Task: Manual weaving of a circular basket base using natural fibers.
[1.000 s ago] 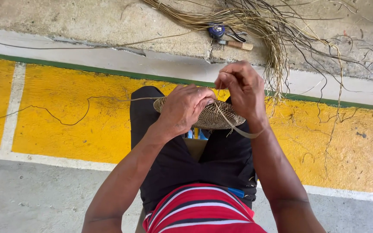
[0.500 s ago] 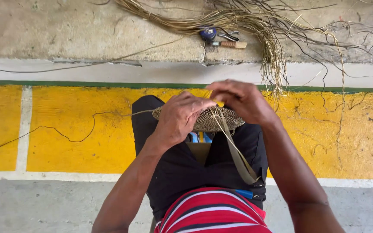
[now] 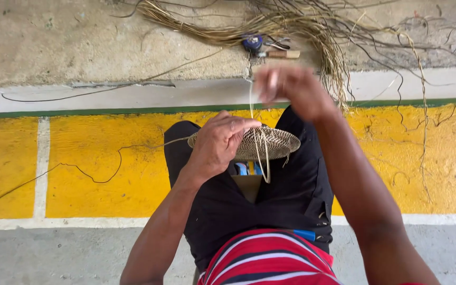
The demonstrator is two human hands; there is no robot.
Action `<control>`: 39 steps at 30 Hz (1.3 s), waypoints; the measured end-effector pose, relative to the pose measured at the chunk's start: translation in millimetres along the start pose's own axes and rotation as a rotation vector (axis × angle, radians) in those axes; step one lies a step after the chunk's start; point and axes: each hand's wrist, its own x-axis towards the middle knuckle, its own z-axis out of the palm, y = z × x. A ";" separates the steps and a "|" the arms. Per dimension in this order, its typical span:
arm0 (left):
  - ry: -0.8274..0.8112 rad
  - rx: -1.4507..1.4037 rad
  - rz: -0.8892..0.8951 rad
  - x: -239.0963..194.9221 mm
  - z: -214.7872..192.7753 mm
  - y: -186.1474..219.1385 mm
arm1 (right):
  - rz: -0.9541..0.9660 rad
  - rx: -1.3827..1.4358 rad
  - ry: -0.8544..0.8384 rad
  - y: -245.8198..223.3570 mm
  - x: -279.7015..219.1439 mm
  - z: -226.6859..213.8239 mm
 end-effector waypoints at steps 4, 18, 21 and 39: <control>-0.018 -0.050 -0.041 3.6 -0.9 2.1 | -0.211 -0.167 -0.167 15.2 -61.6 23.4; 0.034 -0.006 -0.048 -2.9 0.2 -2.5 | -0.238 -0.115 0.216 20.0 73.8 34.3; 0.017 -0.031 -0.069 -1.7 -0.1 -6.3 | -0.143 -0.183 0.042 18.9 -7.5 40.9; 0.019 -0.006 0.001 -9.7 2.6 -1.1 | -0.695 -0.058 0.325 37.3 107.0 74.2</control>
